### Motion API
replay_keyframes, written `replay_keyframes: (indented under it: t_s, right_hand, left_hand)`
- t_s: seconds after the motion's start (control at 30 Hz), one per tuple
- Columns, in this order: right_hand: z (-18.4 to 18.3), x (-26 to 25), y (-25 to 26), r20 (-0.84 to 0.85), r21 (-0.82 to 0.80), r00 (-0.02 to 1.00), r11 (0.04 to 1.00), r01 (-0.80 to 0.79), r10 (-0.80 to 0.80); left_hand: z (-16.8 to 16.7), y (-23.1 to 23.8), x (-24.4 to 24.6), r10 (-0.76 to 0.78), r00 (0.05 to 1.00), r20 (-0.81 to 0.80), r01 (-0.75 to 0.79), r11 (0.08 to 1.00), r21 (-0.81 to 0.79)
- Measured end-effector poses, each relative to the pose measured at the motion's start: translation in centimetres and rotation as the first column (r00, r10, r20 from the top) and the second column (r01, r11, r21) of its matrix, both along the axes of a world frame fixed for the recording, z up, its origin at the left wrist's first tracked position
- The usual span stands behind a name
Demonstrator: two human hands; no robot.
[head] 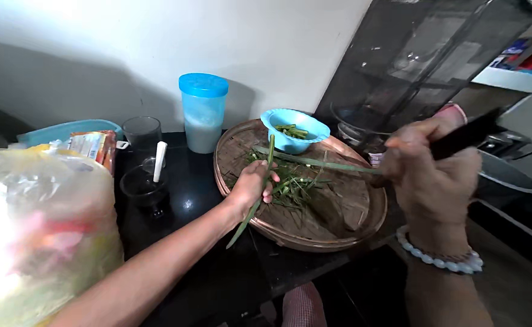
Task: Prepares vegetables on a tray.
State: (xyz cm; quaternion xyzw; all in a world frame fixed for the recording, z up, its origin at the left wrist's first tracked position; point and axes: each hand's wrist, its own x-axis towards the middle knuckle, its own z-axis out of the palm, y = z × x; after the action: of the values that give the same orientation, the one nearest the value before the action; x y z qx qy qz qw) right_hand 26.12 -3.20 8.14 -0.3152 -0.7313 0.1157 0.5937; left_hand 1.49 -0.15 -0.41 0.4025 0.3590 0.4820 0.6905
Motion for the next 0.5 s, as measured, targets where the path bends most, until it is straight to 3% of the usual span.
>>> replay_keyframes:
  t_s: [0.03, 0.1, 0.17, 0.23, 0.37, 0.5]
  right_hand:
    - [-0.6, 0.4, 0.6, 0.085, -0.020, 0.991, 0.995, 0.103, -0.100]
    - [-2.9, 0.8, 2.2, 0.429, -0.111, 0.874, 0.947, 0.301, -0.228]
    - [-5.2, 0.6, 3.7, 0.686, -0.314, 0.723, 0.862, 0.398, -0.084]
    - [-6.8, -0.2, 4.2, 0.720, -0.331, 0.693, 0.862, 0.384, -0.032]
    - [-6.7, -2.8, 3.3, 0.649, -0.194, 0.753, 0.934, 0.301, -0.108]
    - [-6.9, -5.1, 3.2, 0.712, -0.090, 0.690, 0.959, 0.270, -0.128]
  left_hand:
    - [0.0, 0.0, 0.0, -0.006, 1.000, -0.006, 0.006, 1.000, -0.003]
    - [-0.2, 0.0, 0.0, -0.007, 1.000, -0.011, 0.007, 1.000, 0.009]
    - [-0.2, -0.2, -0.1, 0.000, 1.000, -0.021, 0.000, 0.999, 0.041]
    - [-0.1, -0.3, -0.2, 0.000, 0.999, -0.037, 0.002, 0.998, 0.066]
    - [0.0, -0.4, -0.2, 0.004, 1.000, -0.025, -0.002, 0.997, 0.074]
    - [0.1, -0.6, -0.1, 0.021, 1.000, -0.008, -0.020, 0.997, 0.070]
